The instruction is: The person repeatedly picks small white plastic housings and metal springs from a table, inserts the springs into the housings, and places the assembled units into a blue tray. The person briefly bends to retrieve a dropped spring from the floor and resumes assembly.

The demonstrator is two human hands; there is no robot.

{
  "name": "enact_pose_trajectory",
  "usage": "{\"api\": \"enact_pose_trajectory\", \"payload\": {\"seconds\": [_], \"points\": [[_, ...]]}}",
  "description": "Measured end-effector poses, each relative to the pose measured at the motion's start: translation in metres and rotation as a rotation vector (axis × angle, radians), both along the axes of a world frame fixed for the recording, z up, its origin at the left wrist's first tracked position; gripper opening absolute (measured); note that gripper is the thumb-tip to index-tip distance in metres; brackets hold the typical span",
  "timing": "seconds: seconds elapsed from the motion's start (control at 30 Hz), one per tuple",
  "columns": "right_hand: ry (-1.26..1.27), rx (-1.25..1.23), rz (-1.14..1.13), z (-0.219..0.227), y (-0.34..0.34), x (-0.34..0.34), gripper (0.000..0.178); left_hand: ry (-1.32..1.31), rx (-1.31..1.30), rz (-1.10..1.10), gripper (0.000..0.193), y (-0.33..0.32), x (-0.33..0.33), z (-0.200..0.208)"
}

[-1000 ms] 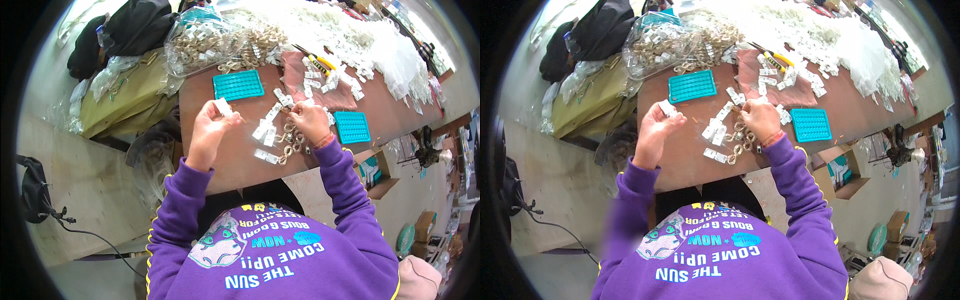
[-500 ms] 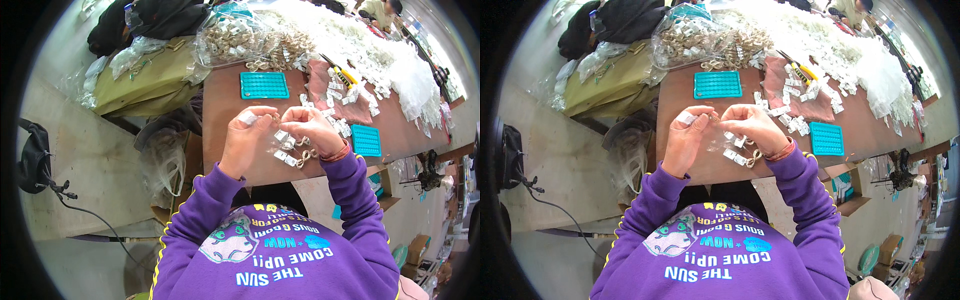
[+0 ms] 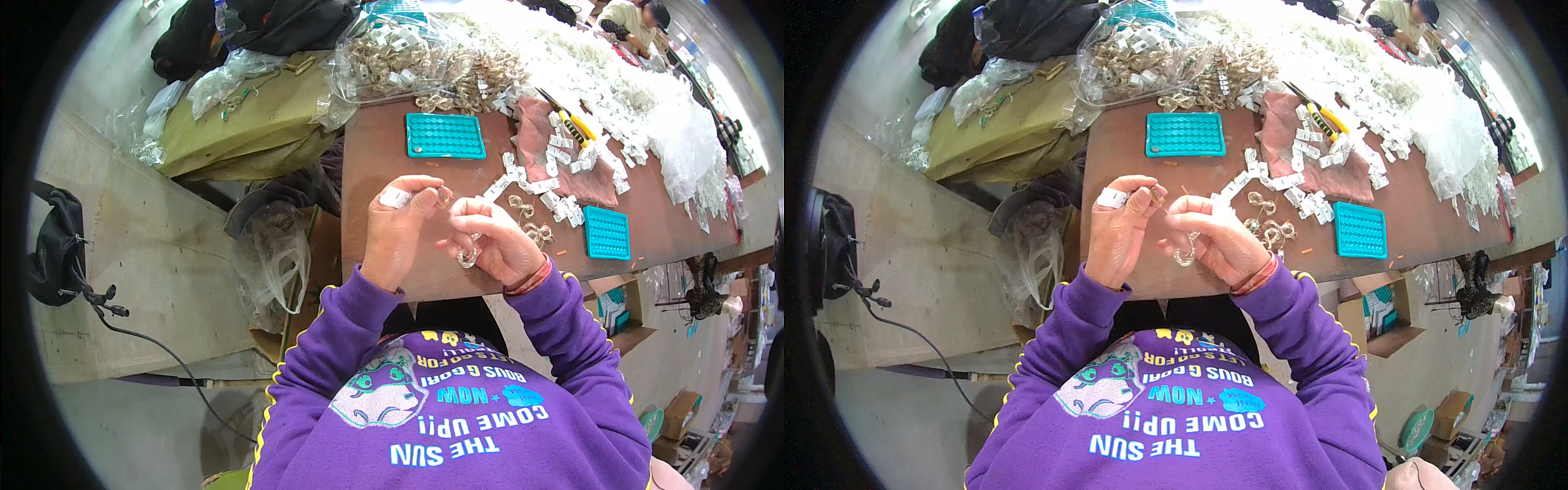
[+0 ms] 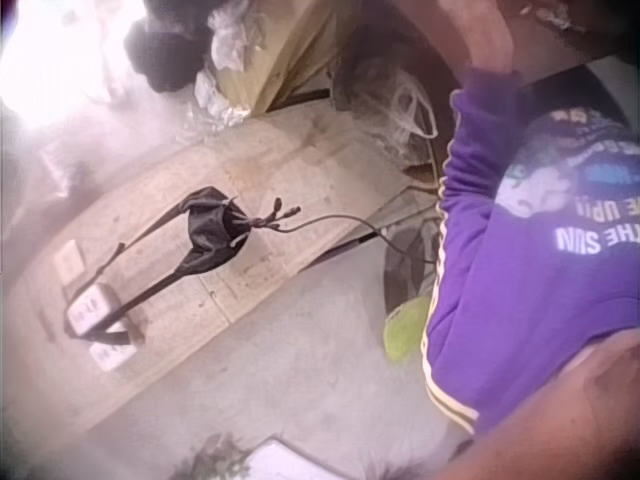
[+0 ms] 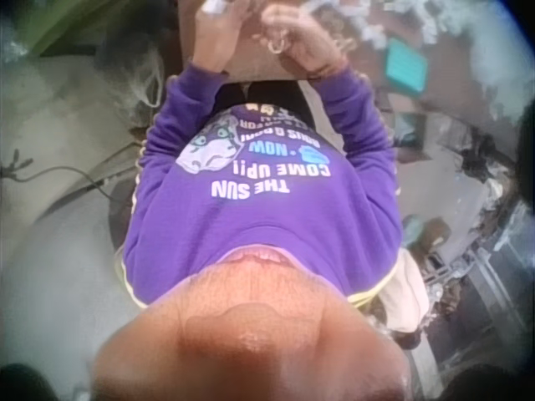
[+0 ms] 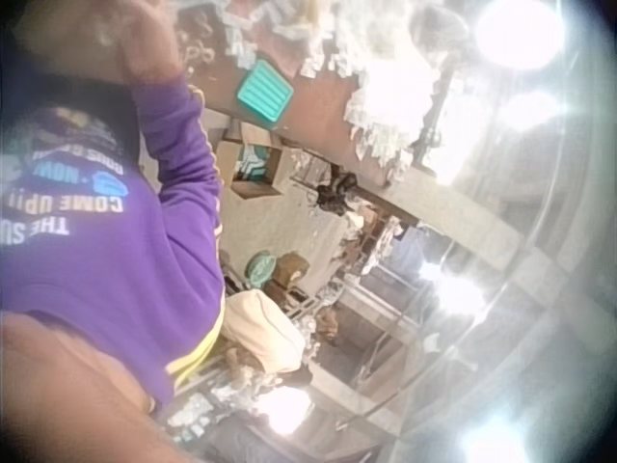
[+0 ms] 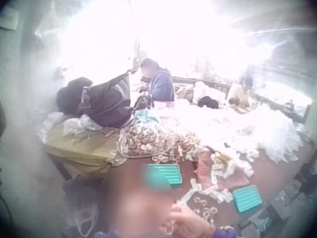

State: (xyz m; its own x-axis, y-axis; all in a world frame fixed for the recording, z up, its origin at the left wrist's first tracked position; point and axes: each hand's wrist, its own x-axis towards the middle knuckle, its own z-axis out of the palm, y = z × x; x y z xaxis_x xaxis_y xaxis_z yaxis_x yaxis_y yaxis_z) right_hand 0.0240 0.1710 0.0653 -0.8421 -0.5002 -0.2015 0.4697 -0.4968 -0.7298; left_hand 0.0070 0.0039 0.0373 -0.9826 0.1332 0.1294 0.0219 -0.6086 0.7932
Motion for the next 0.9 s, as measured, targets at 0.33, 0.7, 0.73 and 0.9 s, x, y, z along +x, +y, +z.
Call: {"api": "enact_pose_trajectory", "payload": {"seconds": [0.33, 0.7, 0.73, 0.9], "points": [[0.734, 0.775, -0.339, 0.019, 0.001, -0.002, 0.013, -0.051, -0.051, 0.118, 0.015, 0.001, 0.002, 0.0], [1.046, 1.065, -0.48, 0.002, -0.016, -0.016, 0.019, -0.193, -0.057, 0.172, 0.02, 0.009, 0.01, 0.008], [0.858, 1.032, -0.422, 0.001, -0.013, -0.017, 0.018, -0.31, 0.045, 0.111, 0.022, 0.006, 0.009, 0.008], [0.2, 0.297, -0.245, 0.003, 0.003, -0.026, 0.013, -0.354, 0.361, -0.176, 0.028, -0.01, 0.007, 0.002]]}}
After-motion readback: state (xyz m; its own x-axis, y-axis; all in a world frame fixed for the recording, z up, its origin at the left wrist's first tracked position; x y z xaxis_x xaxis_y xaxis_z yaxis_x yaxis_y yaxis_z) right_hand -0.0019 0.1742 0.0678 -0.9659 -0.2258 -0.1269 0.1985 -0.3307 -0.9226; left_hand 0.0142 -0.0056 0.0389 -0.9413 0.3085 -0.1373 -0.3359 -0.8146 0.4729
